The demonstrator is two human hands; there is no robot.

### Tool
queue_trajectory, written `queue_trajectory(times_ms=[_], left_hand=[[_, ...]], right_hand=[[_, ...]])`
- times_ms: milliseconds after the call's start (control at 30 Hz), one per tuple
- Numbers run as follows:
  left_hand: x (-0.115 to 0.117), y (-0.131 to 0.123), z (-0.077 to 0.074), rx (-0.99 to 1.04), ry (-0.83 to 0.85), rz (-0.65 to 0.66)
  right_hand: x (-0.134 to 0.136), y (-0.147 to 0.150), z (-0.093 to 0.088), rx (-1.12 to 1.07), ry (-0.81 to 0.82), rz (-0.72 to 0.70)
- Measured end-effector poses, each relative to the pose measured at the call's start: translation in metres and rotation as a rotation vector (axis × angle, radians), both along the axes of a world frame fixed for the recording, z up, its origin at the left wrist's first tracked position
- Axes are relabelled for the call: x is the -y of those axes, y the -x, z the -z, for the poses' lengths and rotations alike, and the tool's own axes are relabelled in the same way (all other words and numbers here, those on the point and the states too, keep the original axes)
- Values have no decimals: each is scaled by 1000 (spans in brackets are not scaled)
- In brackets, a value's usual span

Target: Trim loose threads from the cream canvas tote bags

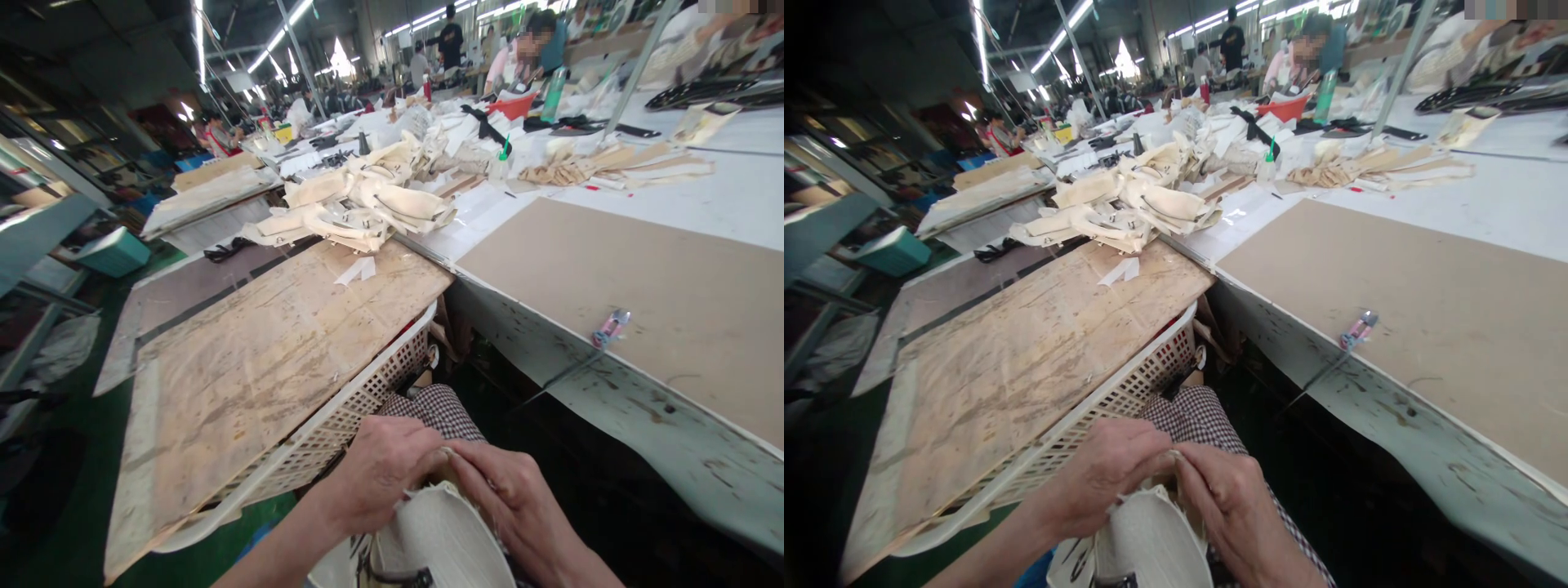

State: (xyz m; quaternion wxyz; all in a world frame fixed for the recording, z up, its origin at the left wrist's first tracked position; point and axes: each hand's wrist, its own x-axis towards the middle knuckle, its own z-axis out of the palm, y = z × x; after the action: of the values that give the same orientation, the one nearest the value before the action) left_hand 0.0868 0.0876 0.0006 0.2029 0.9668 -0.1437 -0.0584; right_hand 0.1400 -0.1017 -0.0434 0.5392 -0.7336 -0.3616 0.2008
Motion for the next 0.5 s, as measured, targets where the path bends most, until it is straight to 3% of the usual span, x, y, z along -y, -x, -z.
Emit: queue_trajectory(times_ms=[167,333,400,500], left_hand=[[6,3,-5,-37,23,-102],[18,20,-22,-136,-170,-124],[23,26,-21,-121,-261,-117],[26,29,-16,-39,-262,-119]], right_hand=[[2,3,3,-5,25,-22],[-7,10,19,156,167,85],[-12,9,17,146,225,23],[-17,5,4,96,239,-105]])
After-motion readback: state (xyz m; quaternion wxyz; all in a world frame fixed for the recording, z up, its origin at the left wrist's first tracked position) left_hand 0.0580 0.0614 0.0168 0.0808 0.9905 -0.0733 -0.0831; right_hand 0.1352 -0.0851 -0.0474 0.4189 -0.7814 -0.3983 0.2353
